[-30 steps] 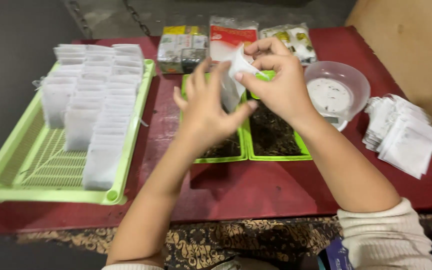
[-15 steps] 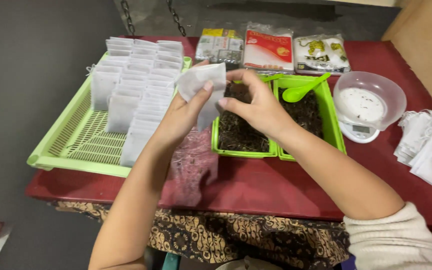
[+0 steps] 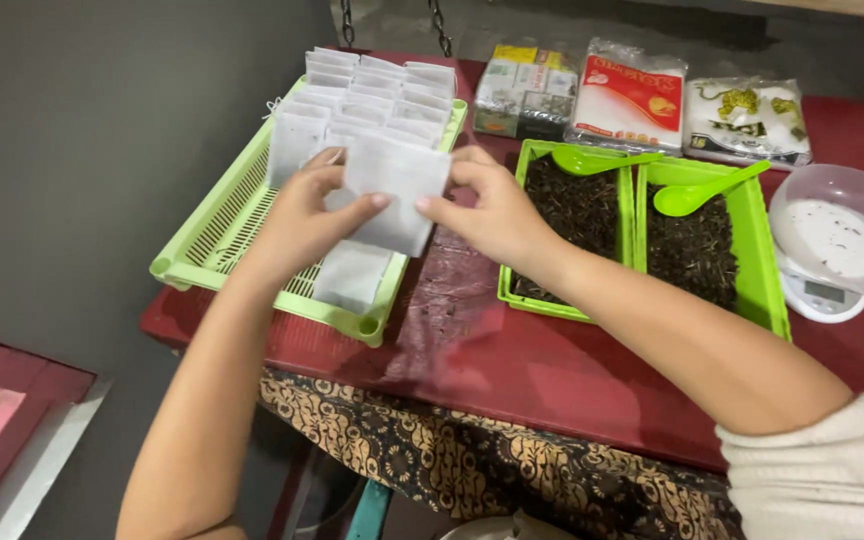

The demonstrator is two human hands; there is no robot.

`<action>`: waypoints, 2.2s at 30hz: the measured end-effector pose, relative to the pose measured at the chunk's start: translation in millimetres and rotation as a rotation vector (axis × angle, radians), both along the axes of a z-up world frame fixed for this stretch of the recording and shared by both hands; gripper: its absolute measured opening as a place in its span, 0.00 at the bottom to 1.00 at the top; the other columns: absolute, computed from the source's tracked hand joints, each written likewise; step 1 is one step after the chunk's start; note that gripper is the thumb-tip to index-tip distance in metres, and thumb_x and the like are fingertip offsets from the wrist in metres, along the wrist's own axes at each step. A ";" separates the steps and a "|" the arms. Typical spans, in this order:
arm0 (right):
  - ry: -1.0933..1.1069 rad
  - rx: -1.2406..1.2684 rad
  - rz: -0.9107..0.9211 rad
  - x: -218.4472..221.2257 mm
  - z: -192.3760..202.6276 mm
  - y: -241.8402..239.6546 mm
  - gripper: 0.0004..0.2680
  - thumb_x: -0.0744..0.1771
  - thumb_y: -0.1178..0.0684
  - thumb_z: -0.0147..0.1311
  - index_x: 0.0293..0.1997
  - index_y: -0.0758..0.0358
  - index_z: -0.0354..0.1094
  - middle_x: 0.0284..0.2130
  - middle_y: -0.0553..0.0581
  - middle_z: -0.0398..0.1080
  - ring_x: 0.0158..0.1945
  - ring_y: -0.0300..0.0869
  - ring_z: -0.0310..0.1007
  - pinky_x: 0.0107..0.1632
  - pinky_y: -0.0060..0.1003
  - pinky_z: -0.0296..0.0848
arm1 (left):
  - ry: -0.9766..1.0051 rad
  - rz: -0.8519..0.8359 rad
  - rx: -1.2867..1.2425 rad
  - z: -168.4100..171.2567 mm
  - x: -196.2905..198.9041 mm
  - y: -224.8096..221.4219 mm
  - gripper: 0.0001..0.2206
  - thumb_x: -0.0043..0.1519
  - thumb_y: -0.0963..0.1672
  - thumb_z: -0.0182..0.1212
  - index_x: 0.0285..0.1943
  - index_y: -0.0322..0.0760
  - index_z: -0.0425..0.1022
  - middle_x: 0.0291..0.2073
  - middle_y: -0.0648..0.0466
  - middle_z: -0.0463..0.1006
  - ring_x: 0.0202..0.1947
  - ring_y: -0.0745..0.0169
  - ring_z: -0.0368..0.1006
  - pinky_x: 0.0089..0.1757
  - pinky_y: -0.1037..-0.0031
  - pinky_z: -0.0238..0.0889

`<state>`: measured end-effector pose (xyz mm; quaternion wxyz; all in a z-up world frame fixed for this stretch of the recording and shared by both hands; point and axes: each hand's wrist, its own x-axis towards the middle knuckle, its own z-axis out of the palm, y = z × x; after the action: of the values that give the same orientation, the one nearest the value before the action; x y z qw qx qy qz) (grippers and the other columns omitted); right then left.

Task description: Filling empty tea bags with tea leaves using a spoon and organizing them in a tray

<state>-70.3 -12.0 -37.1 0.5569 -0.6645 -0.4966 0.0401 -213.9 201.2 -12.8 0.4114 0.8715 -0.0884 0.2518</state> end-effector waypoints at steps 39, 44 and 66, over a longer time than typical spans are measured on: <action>-0.478 -0.707 -0.267 11.4 -40.5 164.3 0.08 0.62 0.49 0.62 0.43 0.49 0.72 0.46 0.54 0.63 0.52 0.52 0.61 0.54 0.54 0.51 | 0.882 0.582 0.325 -85.8 51.3 164.5 0.22 0.50 0.54 0.70 0.54 0.56 0.79 0.58 0.58 0.75 0.61 0.45 0.69 0.55 0.44 0.54; -0.503 -0.717 -0.287 12.1 -56.9 169.2 0.07 0.64 0.47 0.59 0.44 0.45 0.77 0.49 0.52 0.64 0.53 0.49 0.60 0.55 0.53 0.51 | 0.898 0.583 0.362 -92.8 51.9 169.0 0.22 0.50 0.55 0.70 0.55 0.57 0.77 0.62 0.57 0.71 0.63 0.43 0.66 0.55 0.43 0.53; -0.772 -0.636 -0.377 27.1 -23.0 53.3 0.11 0.63 0.53 0.57 0.48 0.48 0.77 0.61 0.60 0.60 0.63 0.59 0.57 0.57 0.66 0.51 | 0.665 0.594 0.494 -29.5 59.2 87.0 0.26 0.60 0.60 0.61 0.65 0.54 0.74 0.72 0.39 0.55 0.71 0.25 0.50 0.61 0.30 0.41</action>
<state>-43.2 41.2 -60.1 0.1025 -0.8446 -0.5008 -0.1593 -154.6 288.2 -42.3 0.1098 0.9633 0.2418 0.0385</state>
